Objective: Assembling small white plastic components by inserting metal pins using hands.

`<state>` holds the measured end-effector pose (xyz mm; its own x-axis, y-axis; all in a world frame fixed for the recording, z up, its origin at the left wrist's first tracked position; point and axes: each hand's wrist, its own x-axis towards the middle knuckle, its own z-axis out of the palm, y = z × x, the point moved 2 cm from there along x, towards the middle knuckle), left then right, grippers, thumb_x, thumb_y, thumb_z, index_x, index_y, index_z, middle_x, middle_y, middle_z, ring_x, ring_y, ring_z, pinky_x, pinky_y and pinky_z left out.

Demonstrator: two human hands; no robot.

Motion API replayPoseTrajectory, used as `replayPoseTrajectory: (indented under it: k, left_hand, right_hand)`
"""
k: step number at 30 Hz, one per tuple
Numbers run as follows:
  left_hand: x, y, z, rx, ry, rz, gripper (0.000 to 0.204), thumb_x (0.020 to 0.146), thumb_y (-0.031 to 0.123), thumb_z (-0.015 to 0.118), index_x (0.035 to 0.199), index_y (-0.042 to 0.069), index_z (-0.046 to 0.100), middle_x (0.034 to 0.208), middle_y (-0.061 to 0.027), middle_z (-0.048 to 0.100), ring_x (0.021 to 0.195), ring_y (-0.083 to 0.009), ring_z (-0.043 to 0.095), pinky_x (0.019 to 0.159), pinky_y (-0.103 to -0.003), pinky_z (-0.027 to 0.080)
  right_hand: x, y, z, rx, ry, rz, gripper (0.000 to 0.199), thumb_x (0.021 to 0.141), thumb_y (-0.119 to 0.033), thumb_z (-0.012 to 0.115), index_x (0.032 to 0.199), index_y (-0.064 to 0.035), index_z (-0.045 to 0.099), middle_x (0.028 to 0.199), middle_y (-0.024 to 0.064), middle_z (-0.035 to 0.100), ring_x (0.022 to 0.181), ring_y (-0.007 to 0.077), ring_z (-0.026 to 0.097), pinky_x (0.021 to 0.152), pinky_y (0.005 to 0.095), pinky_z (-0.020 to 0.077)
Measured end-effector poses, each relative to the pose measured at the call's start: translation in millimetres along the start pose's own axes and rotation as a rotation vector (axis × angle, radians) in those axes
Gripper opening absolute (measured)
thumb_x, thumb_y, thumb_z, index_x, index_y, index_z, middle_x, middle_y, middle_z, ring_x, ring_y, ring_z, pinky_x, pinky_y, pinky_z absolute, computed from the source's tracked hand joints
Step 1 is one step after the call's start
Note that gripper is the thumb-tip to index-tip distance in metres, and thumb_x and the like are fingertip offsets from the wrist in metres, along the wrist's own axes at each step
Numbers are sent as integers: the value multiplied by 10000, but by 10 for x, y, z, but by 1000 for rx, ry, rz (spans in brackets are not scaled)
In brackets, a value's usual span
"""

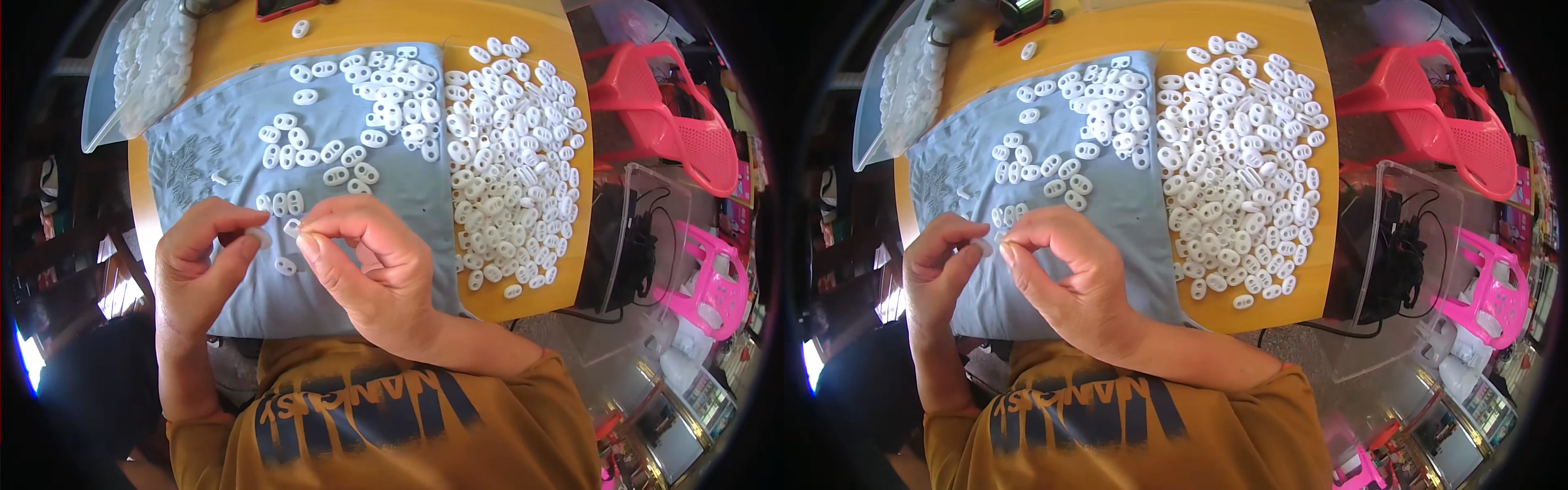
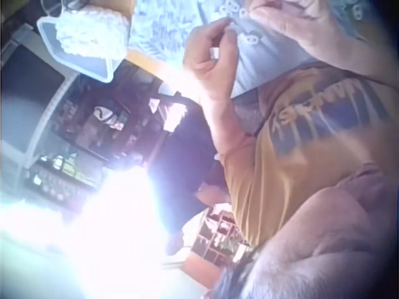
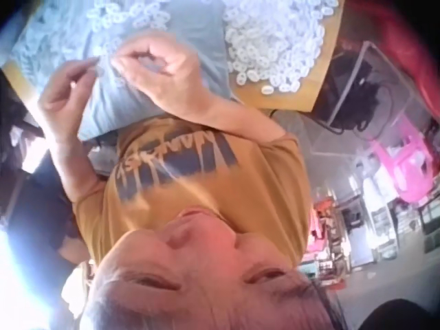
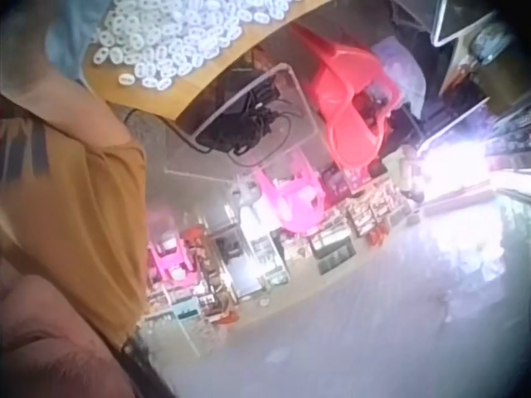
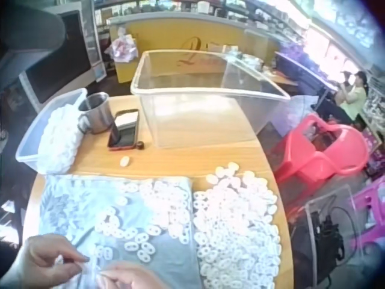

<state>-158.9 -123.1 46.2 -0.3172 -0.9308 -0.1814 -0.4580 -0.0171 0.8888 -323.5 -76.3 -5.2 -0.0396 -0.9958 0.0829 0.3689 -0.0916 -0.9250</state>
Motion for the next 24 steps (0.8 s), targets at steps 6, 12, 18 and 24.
replayPoseTrajectory:
  k: [6,12,18,24]
  left_hand:
    - [12,-57,191,121,82,26,269,813,10,606,1082,18,628,871,-39,617,719,-75,526,657,-208,438]
    - [-230,-96,269,-307,83,-69,207,868,94,614,1030,-33,602,867,-28,585,701,-59,494,624,-185,401]
    - [-331,-221,311,-410,217,-69,134,847,33,617,967,-27,604,857,-31,571,674,-62,477,594,-180,380]
    - [-370,-286,342,-704,307,-132,78,889,41,540,936,-13,571,863,-57,592,639,-85,497,585,-203,408]
  right_hand:
    - [-36,-14,37,77,18,10,110,861,40,567,970,38,588,989,96,570,868,125,539,772,250,447]
    - [-47,4,39,211,-3,211,93,882,-10,571,964,20,603,990,66,577,865,98,532,770,237,443]
    - [-50,12,77,144,-82,260,98,882,-32,584,963,17,612,966,53,596,857,90,538,761,225,442]
    - [-63,-11,149,313,24,474,106,885,-47,586,967,11,620,877,18,613,782,57,539,686,190,429]
